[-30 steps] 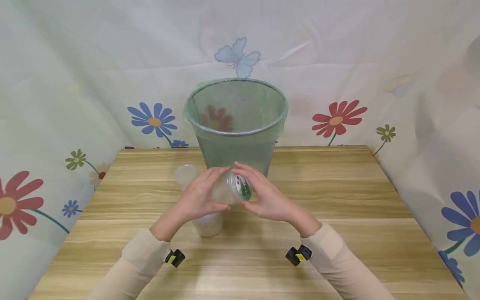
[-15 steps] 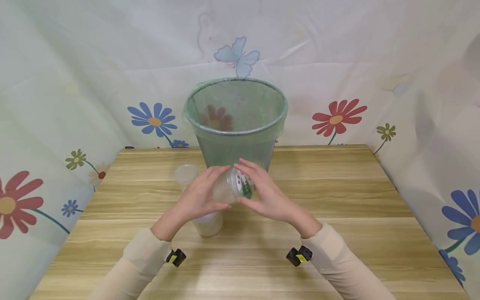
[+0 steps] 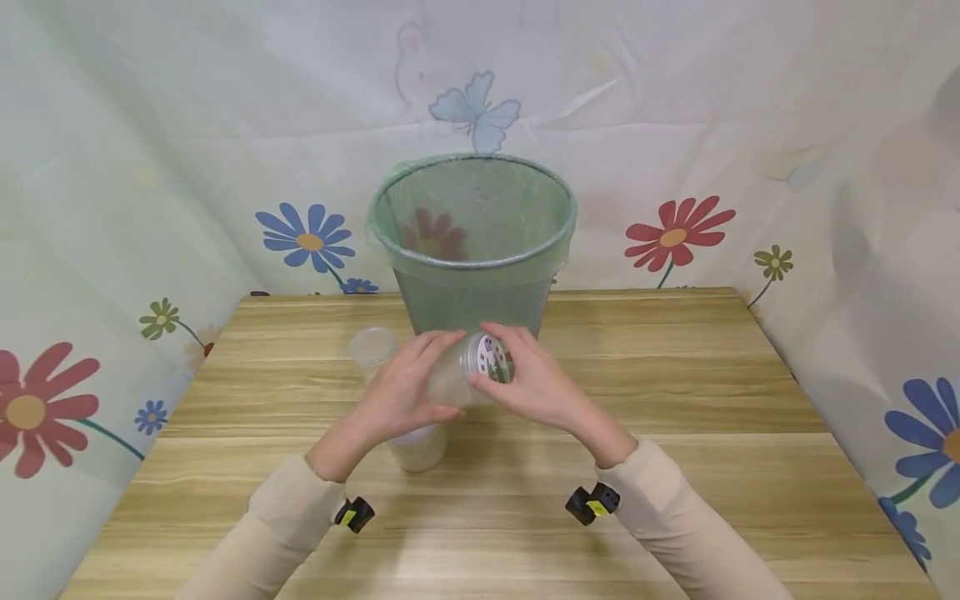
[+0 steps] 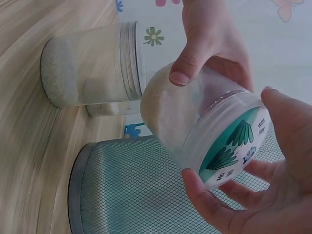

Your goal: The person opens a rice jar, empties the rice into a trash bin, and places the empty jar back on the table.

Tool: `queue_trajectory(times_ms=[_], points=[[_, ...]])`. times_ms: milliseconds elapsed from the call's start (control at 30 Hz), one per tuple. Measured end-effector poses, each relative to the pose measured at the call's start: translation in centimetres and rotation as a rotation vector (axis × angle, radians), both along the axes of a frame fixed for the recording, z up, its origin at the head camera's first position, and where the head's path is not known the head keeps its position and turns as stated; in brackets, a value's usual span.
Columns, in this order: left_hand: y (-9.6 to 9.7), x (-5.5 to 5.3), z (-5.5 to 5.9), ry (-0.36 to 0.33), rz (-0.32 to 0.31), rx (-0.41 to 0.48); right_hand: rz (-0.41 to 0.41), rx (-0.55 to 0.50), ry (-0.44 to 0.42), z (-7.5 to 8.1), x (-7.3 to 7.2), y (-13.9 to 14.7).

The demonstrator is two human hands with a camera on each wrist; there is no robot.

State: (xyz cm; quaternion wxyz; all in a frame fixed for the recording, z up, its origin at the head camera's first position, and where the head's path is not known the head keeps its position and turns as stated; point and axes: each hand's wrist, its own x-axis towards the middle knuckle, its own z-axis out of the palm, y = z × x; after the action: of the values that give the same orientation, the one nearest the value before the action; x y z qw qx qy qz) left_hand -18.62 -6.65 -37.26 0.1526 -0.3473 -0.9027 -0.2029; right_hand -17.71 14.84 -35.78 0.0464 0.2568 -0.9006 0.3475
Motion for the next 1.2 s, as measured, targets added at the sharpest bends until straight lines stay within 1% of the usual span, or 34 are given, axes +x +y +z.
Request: queue_trajectory(times_ms=[133, 367, 600, 700, 900, 1100, 1200], points=[[0.0, 0.0, -0.2, 0.001, -0.004, 0.008, 0.047, -0.021, 0.016, -0.1, -0.1, 0.1], [-0.1, -0.1, -0.4, 0.015, -0.009, 0.009, 0.161, -0.066, 0.014, 0.0, 0.0, 0.3], [-0.2, -0.1, -0.4, 0.013, -0.021, 0.015, 0.242, -0.028, 0.128, -0.3, -0.3, 0.8], [-0.2, -0.1, -0.5, 0.019, -0.019, 0.016, 0.265, -0.019, 0.147, -0.5, -0.3, 0.9], [-0.1, -0.1, -0.6, 0.026, -0.023, 0.022, 0.294, -0.019, 0.144, -0.7, -0.3, 1.1], [0.1, 0.1, -0.6, 0.009, -0.013, 0.008, 0.319, -0.019, 0.135, -0.8, -0.2, 1.2], [0.1, 0.1, -0.6, 0.000, -0.008, 0.000, 0.315, -0.027, 0.136, -0.8, -0.1, 1.2]])
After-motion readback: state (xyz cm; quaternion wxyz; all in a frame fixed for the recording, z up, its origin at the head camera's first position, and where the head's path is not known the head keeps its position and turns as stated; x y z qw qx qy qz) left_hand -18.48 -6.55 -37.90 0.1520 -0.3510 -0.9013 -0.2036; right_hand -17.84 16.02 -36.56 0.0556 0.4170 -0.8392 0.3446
